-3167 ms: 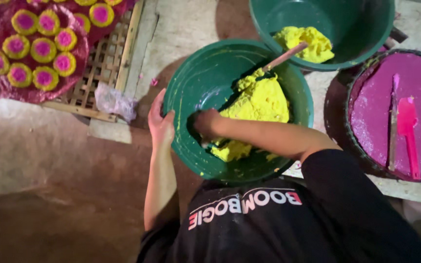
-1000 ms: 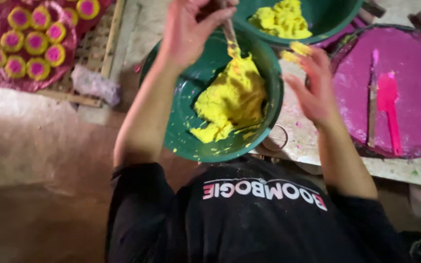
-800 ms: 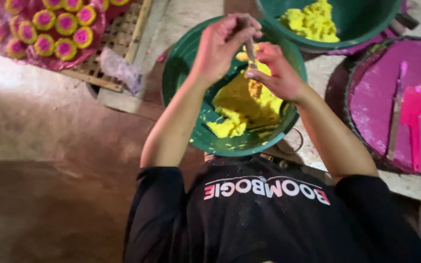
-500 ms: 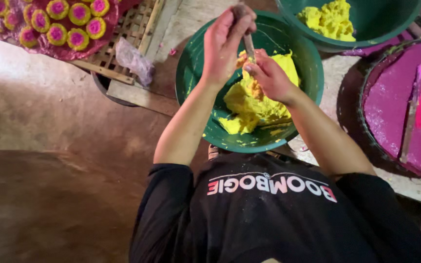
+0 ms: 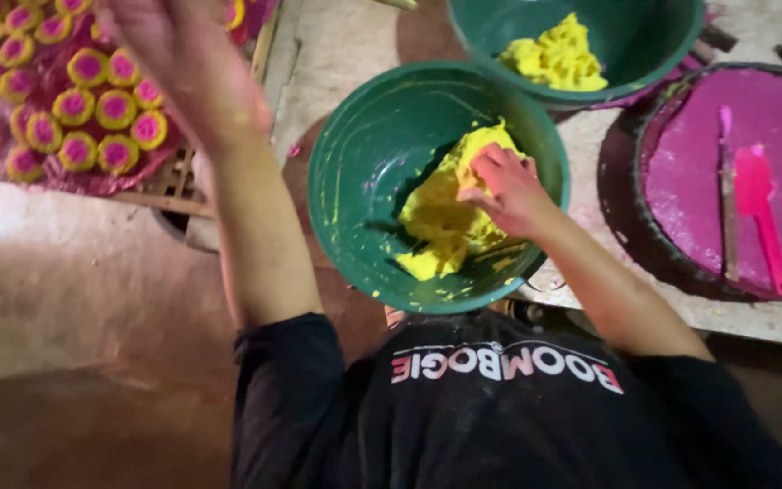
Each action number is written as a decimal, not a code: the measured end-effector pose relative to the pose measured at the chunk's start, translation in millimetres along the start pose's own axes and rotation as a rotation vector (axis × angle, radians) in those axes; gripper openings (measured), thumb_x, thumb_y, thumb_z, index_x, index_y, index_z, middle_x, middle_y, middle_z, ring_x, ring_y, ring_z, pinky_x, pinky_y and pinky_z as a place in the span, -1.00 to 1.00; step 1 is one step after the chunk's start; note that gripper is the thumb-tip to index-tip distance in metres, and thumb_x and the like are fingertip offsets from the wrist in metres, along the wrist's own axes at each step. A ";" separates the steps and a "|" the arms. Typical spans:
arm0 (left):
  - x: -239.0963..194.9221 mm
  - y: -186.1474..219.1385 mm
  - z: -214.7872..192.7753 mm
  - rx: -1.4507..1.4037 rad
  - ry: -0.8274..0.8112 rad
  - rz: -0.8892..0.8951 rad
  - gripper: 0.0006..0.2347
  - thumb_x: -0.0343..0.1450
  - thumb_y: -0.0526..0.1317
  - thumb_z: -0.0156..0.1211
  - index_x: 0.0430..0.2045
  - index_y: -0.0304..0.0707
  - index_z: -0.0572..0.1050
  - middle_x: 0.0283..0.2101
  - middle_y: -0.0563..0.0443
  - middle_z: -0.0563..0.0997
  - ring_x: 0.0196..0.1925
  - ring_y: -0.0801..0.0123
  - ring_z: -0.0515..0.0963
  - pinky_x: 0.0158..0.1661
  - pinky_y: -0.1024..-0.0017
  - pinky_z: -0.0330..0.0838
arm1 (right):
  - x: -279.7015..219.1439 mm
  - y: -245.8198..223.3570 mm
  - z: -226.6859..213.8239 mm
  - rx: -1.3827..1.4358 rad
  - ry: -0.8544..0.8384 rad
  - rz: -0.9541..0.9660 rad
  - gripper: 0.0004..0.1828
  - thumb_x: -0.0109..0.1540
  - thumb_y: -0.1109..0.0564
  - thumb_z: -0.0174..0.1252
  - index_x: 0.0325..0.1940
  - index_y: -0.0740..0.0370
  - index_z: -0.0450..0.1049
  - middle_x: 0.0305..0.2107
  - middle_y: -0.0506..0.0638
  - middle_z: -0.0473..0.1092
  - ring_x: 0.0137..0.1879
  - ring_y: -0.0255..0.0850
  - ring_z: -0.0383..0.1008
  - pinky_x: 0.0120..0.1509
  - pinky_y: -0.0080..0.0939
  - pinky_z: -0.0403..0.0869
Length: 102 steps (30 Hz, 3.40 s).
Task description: The person mixes a yellow dough-like substance in a green bowl using their hands. They add a purple powder from a small plastic bag and continue to knead the mixture until it turns green. The person then places the green dough into a piping bag.
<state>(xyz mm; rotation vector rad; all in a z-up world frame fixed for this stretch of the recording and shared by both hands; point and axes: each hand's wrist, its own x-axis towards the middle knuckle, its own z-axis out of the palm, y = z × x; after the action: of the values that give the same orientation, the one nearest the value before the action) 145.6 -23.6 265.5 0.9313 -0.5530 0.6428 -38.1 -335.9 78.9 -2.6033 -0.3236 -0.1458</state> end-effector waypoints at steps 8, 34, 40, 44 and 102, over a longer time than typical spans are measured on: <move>-85.5 -130.4 133.9 -0.223 -0.268 -0.176 -0.88 0.54 -0.48 0.28 -0.30 -0.31 0.45 -0.35 0.18 0.51 -0.28 0.58 0.43 -0.21 0.51 0.33 | 21.5 -22.2 -13.2 -0.244 -0.502 0.304 -0.49 0.36 -0.32 -0.08 0.18 -0.02 0.51 0.28 -0.16 0.35 0.65 0.04 -0.08 0.56 0.69 -0.32; -138.3 -53.9 -3.1 0.820 -0.711 -0.096 -0.64 0.51 -0.26 0.32 0.17 -0.32 0.41 0.18 -0.16 0.56 0.28 -0.01 0.51 0.28 0.21 0.38 | 33.2 9.7 -8.8 -0.439 0.046 -0.459 -0.30 0.15 -0.25 0.15 0.18 0.30 0.48 0.15 0.23 0.38 0.29 0.35 0.26 0.29 0.59 0.17; -245.4 67.6 -97.9 0.997 0.077 -0.272 -0.75 0.49 -0.42 0.19 0.07 -0.36 0.49 0.13 -0.11 0.57 0.19 0.21 0.56 0.16 0.34 0.47 | 80.3 45.0 -13.1 0.096 -0.272 -0.270 -0.65 0.47 -0.08 -0.02 0.06 0.19 0.55 0.09 0.11 0.49 0.26 0.04 0.42 0.42 -0.13 0.32; -273.3 71.7 -157.3 0.939 0.448 -0.451 -0.71 0.46 -0.41 0.13 0.08 -0.39 0.46 0.07 -0.01 0.60 0.09 0.40 0.60 0.09 0.48 0.48 | 72.3 52.2 -53.9 0.325 -0.011 -0.211 -0.67 0.48 0.05 0.05 0.26 0.26 0.42 0.18 0.16 0.38 0.36 0.12 0.37 0.47 -0.05 0.30; -155.6 -21.8 -104.8 0.598 -0.510 -0.603 -0.76 0.32 -0.36 0.50 -0.19 -0.29 0.58 -0.25 -0.03 0.66 -0.22 0.31 0.62 -0.15 0.35 0.54 | -10.0 -57.5 1.4 0.828 0.302 0.087 -0.67 0.34 0.23 0.25 0.15 0.37 0.39 0.09 0.01 0.29 0.27 -0.18 0.31 0.38 -0.25 0.31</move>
<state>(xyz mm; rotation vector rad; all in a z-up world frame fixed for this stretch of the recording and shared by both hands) 70.7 16.3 96.7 1.7624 -0.4924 -0.0038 -62.3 -288.8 103.3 -1.7409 -0.1184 -0.2982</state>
